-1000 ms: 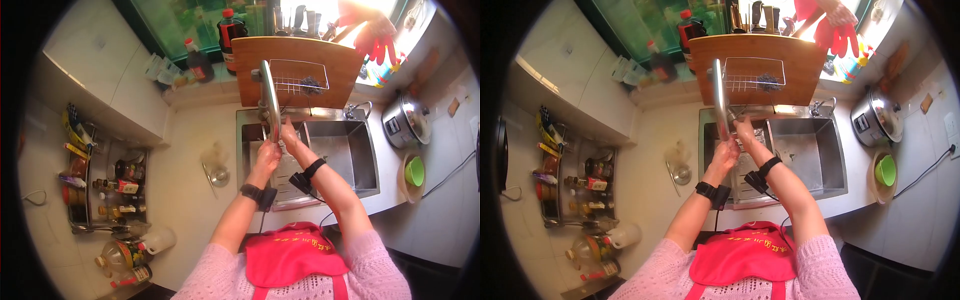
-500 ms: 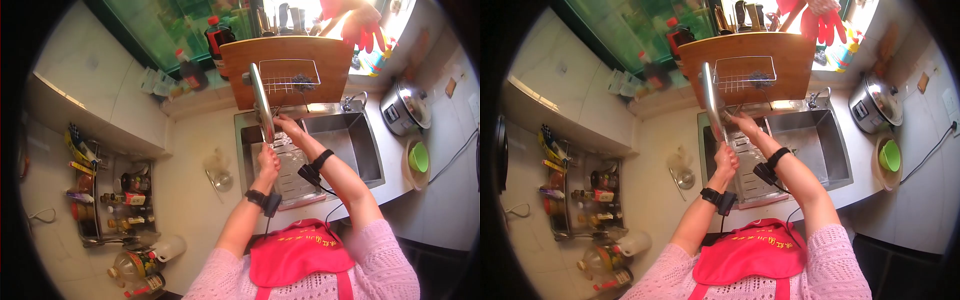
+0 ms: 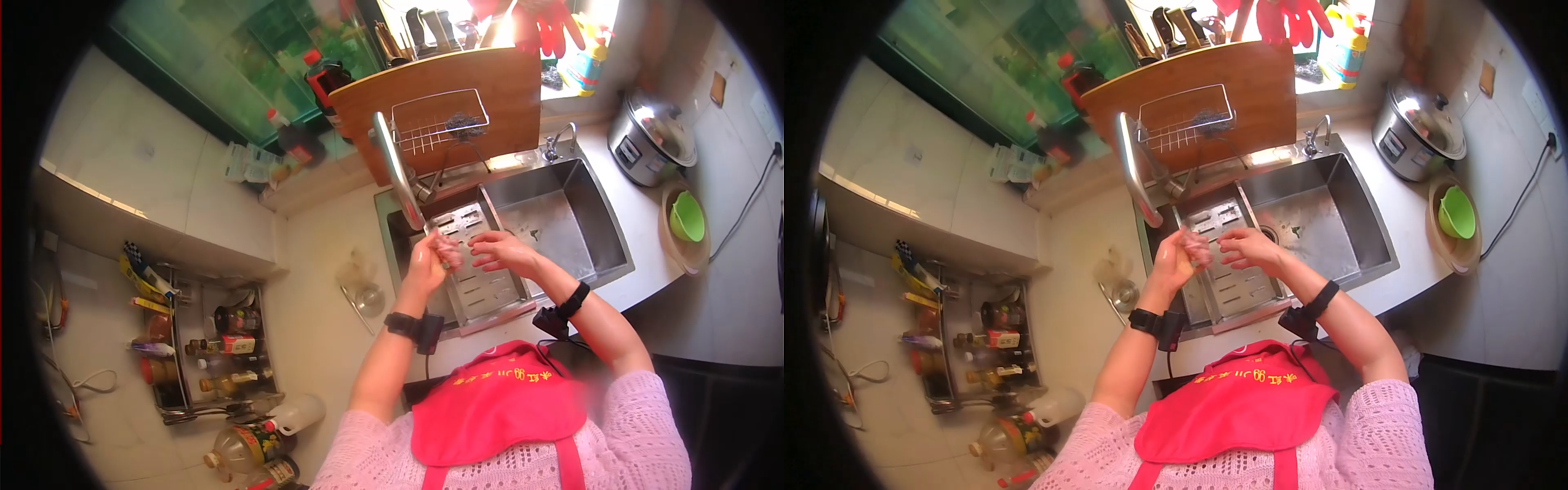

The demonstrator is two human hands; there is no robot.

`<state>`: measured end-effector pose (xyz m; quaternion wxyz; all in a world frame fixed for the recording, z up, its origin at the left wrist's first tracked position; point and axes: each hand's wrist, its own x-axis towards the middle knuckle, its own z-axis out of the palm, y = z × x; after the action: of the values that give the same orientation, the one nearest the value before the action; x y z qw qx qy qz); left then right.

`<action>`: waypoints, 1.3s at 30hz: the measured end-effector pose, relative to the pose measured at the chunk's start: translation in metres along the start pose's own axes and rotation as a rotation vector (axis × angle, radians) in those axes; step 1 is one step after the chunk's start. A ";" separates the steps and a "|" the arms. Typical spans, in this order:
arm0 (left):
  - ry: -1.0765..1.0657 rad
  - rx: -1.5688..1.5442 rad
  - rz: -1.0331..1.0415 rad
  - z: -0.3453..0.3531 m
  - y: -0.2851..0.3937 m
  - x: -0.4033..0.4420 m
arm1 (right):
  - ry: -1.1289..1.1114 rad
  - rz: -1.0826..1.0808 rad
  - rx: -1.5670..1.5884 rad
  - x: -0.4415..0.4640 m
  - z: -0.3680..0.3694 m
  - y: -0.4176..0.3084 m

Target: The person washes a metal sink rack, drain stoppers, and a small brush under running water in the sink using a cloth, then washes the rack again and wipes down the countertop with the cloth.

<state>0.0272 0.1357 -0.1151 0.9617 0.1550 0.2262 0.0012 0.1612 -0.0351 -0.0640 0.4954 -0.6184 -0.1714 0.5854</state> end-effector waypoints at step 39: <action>0.134 0.866 0.396 0.136 -0.033 -0.062 | -0.236 -0.266 0.526 -0.066 -0.041 -0.001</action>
<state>0.0288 0.0594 0.0173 0.7732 0.5810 0.2335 0.0998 0.1816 -0.1042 -0.0338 0.6872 -0.3691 -0.1498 0.6076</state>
